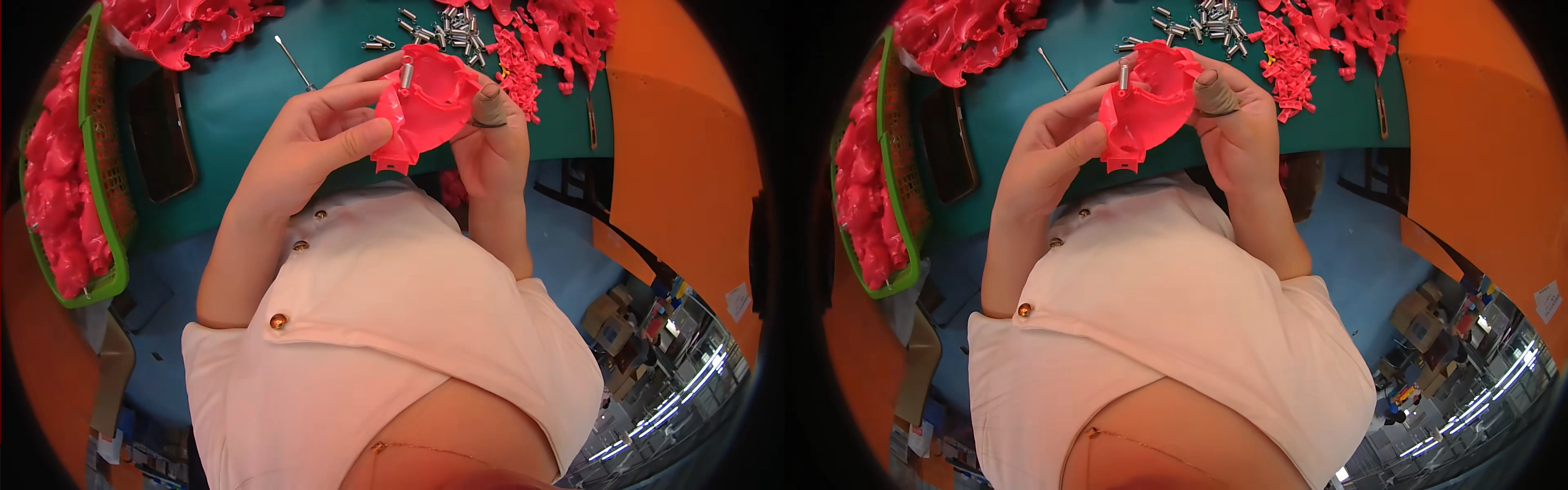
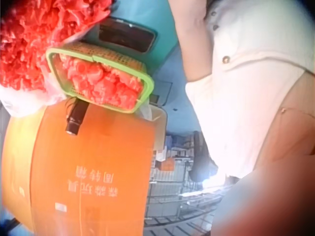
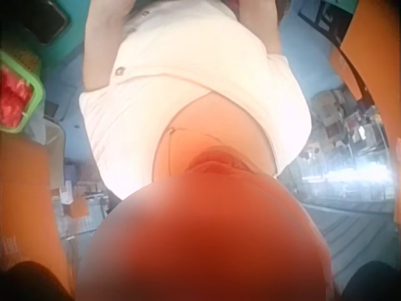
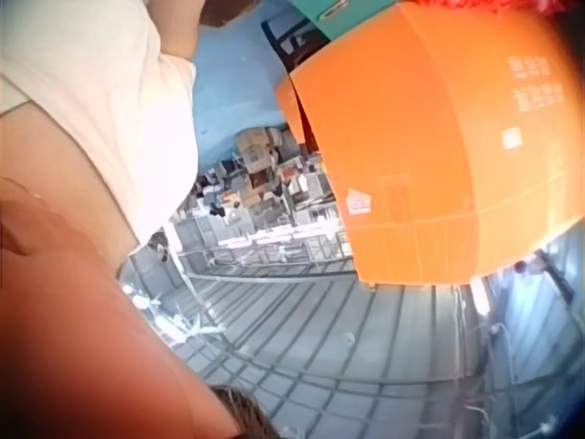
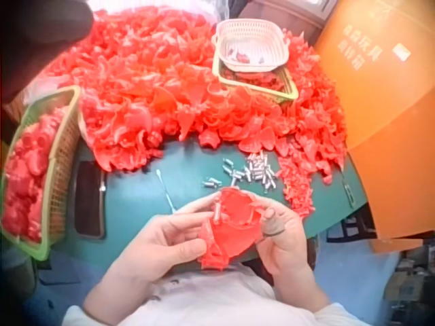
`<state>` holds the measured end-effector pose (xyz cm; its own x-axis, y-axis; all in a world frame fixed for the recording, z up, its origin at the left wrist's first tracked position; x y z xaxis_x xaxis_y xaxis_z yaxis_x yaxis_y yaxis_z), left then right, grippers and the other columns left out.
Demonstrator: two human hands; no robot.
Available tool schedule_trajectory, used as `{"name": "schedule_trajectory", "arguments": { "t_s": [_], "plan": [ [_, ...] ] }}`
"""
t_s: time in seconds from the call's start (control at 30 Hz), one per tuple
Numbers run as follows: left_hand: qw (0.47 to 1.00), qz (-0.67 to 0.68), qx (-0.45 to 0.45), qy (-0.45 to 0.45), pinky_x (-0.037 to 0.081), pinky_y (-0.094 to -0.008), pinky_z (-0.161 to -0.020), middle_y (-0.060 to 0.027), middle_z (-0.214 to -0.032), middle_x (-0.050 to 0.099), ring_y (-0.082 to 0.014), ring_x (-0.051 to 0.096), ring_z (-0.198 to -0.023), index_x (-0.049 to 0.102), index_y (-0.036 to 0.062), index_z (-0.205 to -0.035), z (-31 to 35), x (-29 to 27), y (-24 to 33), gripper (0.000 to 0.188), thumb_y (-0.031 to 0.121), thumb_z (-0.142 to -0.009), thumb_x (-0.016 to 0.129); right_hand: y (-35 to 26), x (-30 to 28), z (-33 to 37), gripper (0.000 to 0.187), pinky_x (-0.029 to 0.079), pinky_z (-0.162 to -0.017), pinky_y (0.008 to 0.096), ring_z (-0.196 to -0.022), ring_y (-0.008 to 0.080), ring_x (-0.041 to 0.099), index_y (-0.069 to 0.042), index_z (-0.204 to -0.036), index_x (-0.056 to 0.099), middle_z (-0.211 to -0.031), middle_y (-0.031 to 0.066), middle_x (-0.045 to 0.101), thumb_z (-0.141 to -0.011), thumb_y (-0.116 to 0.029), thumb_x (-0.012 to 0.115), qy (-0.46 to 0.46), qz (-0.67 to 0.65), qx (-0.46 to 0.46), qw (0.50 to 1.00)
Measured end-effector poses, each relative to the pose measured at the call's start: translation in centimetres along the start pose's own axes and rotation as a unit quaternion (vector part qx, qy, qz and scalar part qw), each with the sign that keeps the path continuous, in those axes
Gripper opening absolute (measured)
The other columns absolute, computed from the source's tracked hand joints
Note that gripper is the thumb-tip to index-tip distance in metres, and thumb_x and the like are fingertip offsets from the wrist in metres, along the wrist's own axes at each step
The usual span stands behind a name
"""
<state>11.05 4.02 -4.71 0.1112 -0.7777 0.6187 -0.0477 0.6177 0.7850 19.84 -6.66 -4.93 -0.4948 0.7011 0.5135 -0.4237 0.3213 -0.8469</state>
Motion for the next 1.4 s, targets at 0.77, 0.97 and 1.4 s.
{"name": "schedule_trajectory", "arguments": {
  "t_s": [0.77, 0.97, 1.4],
  "plan": [
    [0.984, 0.168, -0.057, 0.004, 0.045, -0.0352, -0.093, -0.0097, -0.144, 0.030, -0.0195, 0.051, -0.116, 0.047, -0.0063, -0.126, 0.4, -1.8, -1.4, 0.041, 0.015, -0.092, 0.053, 0.1, 1.3, -1.6, 0.044, 0.051, -0.082, 0.0349, -0.097, 0.0228, 0.061, 0.009, -0.118, 0.052, -0.110, 0.0177, 0.061, -0.089, -0.023, 0.059, 0.004, 0.111, -0.021, 0.994],
    [0.986, 0.166, -0.010, -0.025, 0.045, -0.0350, -0.094, -0.0108, -0.140, 0.037, -0.0196, 0.051, -0.116, 0.038, -0.0066, -0.133, 0.6, -1.8, -0.2, 0.051, 0.019, -0.092, 0.053, -0.4, 1.7, -2.6, 0.042, 0.051, -0.082, 0.0330, -0.095, 0.0222, 0.062, 0.010, -0.116, 0.053, -0.109, 0.0169, 0.061, -0.088, -0.020, 0.060, -0.003, 0.090, -0.045, 0.995],
    [0.943, 0.294, 0.039, 0.150, 0.038, -0.0419, -0.103, -0.0192, -0.131, 0.045, -0.0295, 0.046, -0.121, 0.041, -0.0069, -0.127, 3.2, -7.9, 0.6, 0.042, 0.021, -0.096, 0.045, -5.9, 0.8, 0.7, 0.057, 0.045, -0.092, 0.0323, -0.106, 0.0230, 0.059, 0.002, -0.115, 0.059, -0.113, 0.0138, 0.062, -0.064, -0.010, 0.081, -0.080, 0.579, -0.218, 0.781]
  ]
}}
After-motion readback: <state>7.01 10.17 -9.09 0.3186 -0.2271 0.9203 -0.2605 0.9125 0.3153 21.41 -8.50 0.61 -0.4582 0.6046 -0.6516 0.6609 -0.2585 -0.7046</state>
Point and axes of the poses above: each hand's wrist, its own z-axis away from the middle knuckle, its own x-axis out of the palm, y = z × x, the point moved 10 cm from there along -z, towards the middle knuckle
